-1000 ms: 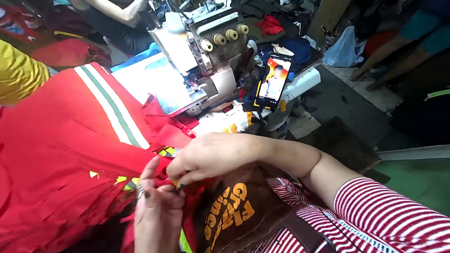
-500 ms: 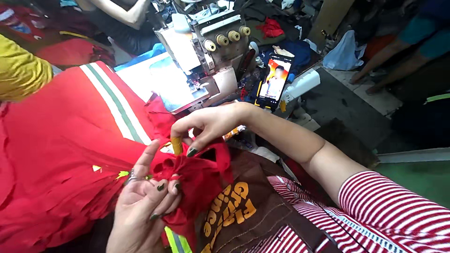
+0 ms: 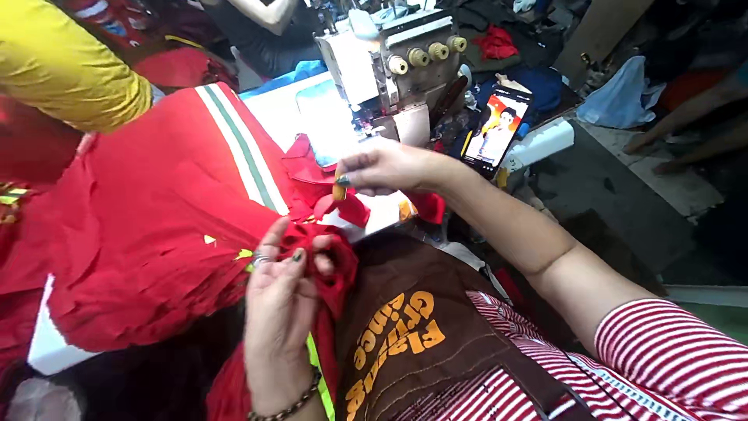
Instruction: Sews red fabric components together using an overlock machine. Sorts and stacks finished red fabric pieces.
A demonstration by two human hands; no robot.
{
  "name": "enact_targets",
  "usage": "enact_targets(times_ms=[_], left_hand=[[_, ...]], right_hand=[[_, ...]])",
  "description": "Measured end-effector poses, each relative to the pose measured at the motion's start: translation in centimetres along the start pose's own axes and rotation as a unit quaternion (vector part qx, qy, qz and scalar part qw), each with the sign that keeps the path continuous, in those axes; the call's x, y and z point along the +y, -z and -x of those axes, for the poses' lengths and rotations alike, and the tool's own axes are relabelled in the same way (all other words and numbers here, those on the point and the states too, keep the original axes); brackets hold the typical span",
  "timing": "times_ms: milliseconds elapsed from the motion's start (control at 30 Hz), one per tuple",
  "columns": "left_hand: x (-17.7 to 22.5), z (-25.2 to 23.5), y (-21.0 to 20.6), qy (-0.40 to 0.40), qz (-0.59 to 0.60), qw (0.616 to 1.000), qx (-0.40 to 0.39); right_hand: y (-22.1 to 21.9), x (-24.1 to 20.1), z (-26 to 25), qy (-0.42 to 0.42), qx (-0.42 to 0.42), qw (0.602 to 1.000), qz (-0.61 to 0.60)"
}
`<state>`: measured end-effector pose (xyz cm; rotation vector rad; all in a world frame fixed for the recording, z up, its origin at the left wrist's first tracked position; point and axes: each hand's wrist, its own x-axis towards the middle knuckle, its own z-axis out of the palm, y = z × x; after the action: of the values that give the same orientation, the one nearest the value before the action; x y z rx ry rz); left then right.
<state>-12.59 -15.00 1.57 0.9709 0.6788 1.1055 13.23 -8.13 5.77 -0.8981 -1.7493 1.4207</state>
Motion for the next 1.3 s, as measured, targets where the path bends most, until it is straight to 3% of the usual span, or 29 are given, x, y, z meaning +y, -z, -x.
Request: enact_targets(times_ms=[133,233,467,700,800,900,1000,1133,1200,1300], left_hand=[[-3.0,-0.3,-2.2,0.054,0.099,0.993,0.031],[-3.1,-0.5,-2.9,0.021,0.068,0.995,0.065],[-1.5,-0.9,-4.0,-0.069,0.058,0.992,0.093],[2.9,0.2,3.3,-0.189,0.08,0.974,0.101],[4.3,0.6,4.1,-0.203,0.059,0.971,0.11],[3.4,0.0,3.4,-0.17,-0.002,0.979,0.109],[1.4,-0.7,0.2,-0.089,-0.078,0.992,0.05],[-1.7,-1.1,-2.3,0.036,-0.021,0.997,-0.063],[-2.2,-1.2,-2.2,0.059,0.039,0.991,-0.112],[-1.6,-1.0,-1.3,0.028,0.0,0.997,-0.068]], right_hand=[[-5.4,-1.4,1.9,0.014,-0.035,0.956,0.29],[-7.1,-1.4,3.1,0.045,-0.017,0.92,0.39],[-7.2,-1.3,3.7,0.118,0.024,0.913,0.39],[-3.3,-1.4,4.3,0.078,-0.072,0.944,0.312],[-0.9,-0.7,3.9,0.097,-0.075,0.957,0.261],[-0.3,-1.2,3.6,0.112,-0.055,0.96,0.252],[-2.2,-2.2,2.9,0.131,-0.084,0.943,0.295],[-4.6,-3.3,2.0,0.094,-0.109,0.903,0.404],[-4.3,-3.3,1.3,0.068,-0.111,0.911,0.391],[-2.8,-2.1,0.6,0.07,-0.104,0.941,0.314]])
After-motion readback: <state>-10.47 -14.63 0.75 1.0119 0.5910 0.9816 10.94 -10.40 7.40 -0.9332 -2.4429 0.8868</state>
